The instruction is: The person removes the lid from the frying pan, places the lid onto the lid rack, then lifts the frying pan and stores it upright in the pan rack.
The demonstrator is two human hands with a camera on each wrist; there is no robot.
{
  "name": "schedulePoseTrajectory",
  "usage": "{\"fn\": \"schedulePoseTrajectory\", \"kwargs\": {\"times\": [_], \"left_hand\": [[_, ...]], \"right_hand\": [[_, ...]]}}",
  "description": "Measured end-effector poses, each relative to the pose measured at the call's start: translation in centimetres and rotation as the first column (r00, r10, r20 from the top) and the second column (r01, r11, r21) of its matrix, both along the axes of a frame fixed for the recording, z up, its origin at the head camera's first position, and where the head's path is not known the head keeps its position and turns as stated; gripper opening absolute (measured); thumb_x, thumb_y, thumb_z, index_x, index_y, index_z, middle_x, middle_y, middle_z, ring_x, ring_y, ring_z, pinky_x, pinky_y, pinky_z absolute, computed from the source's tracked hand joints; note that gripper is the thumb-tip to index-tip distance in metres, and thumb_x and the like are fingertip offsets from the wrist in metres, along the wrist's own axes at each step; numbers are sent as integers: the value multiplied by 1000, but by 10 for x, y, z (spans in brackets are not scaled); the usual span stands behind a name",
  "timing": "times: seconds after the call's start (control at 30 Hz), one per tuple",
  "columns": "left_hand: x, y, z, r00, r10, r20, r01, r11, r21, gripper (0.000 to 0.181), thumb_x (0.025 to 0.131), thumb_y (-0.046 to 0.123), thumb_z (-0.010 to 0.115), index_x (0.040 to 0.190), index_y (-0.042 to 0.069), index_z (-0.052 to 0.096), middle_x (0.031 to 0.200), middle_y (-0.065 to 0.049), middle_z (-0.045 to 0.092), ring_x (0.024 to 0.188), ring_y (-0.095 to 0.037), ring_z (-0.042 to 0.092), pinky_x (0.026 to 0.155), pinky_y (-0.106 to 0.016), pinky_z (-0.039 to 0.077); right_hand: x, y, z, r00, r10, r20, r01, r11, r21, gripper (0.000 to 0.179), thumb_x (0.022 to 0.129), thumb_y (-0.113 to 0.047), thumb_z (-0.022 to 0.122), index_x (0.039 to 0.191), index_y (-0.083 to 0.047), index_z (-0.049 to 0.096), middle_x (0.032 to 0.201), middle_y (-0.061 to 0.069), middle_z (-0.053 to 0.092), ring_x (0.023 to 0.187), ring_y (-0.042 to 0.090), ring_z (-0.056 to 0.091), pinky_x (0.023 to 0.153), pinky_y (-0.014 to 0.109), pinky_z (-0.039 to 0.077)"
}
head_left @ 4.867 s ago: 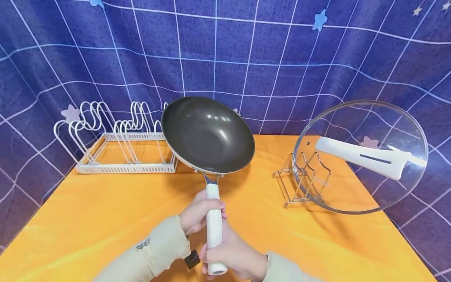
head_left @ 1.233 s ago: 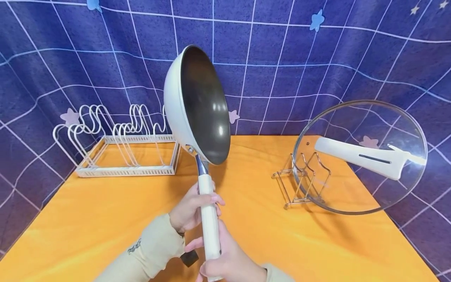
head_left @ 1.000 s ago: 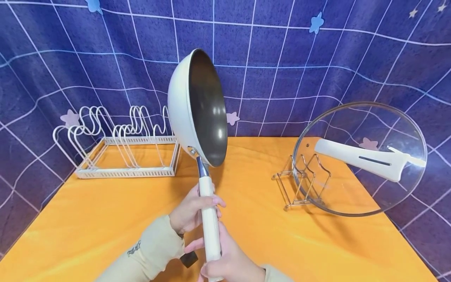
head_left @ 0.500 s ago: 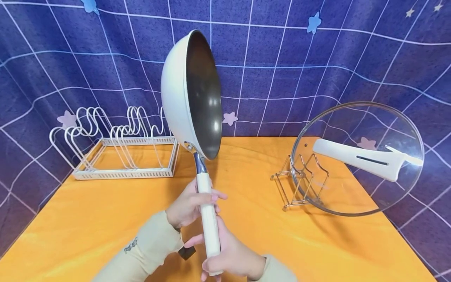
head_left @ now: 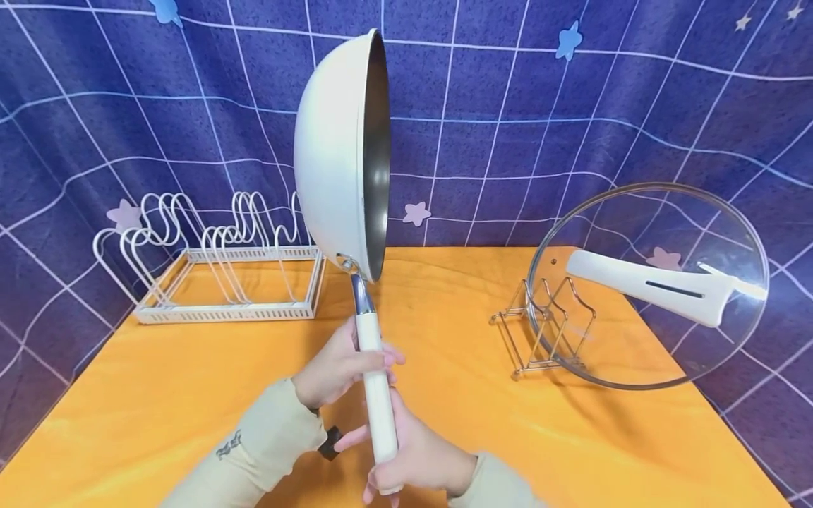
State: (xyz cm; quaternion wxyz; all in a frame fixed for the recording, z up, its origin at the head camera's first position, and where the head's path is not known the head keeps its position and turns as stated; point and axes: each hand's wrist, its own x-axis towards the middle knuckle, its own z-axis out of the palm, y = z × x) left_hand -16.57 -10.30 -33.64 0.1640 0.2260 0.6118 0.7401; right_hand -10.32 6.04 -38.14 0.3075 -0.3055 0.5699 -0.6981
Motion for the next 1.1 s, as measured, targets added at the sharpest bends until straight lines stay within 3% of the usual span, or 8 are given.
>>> {"fn": "schedulePoseTrajectory", "kwargs": {"times": [0.2,0.4,0.53,0.6,0.67,0.8,0.9,1.1], "left_hand": [[-1,-4,5,998,-31,-51,30,999,-20,33,83,-4,57,103,2,31,83,-7,68,69,-18,67,69,-35,58],[0,-12,5,997,-63,-46,60,997,-57,31,87,1,60,103,2,33,85,-7,67,74,-18,68,70,-33,57],[-1,-17,2,991,-109,-74,107,994,-18,34,88,2,60,107,2,31,90,-6,68,79,-18,69,68,-30,56],[-1,-19,0,987,-134,-90,135,991,11,38,88,2,60,110,2,28,92,-6,68,81,-18,69,70,-30,56],[-1,-21,-1,984,-149,-102,152,988,23,42,89,3,61,112,1,26,93,-7,67,83,-19,69,73,-32,57],[-1,-23,-2,982,-156,-103,157,988,3,44,88,3,62,113,0,25,93,-8,66,84,-20,69,77,-38,57],[-1,-27,-2,983,-158,-98,158,987,-6,47,88,3,64,113,0,25,93,-8,66,86,-21,69,79,-41,56],[-1,-35,3,980,-165,-114,163,986,-31,46,87,3,65,111,0,26,96,-10,67,89,-23,69,83,-44,55]], "right_hand": [[-2,-1,2,999,27,-25,-27,999,-28,105,70,14,52,148,-19,-10,112,15,66,62,9,66,41,21,49],[-4,0,2,998,58,-24,-59,998,-33,98,71,13,53,146,-10,-5,110,25,64,63,9,66,41,22,49],[-5,-1,1,994,104,-38,-106,992,-66,85,73,11,53,140,-6,5,114,36,58,64,42,66,44,22,50],[-7,-3,0,991,129,-43,-132,988,-75,79,74,9,53,137,-6,8,116,39,54,68,61,56,45,21,50],[-7,-4,-2,988,146,-43,-148,987,-64,77,76,9,53,137,-9,8,117,41,52,70,69,49,46,19,49],[-8,-8,-7,989,147,-25,-148,987,-58,78,77,10,52,137,-11,8,117,41,52,67,37,67,46,17,47],[-10,-12,-12,989,145,-22,-146,986,-81,78,75,12,53,136,-11,9,115,39,54,66,8,65,44,18,47],[-14,-22,-14,990,134,-46,-138,986,-95,78,73,15,53,134,-10,12,111,37,57,65,7,65,41,20,45]]}}
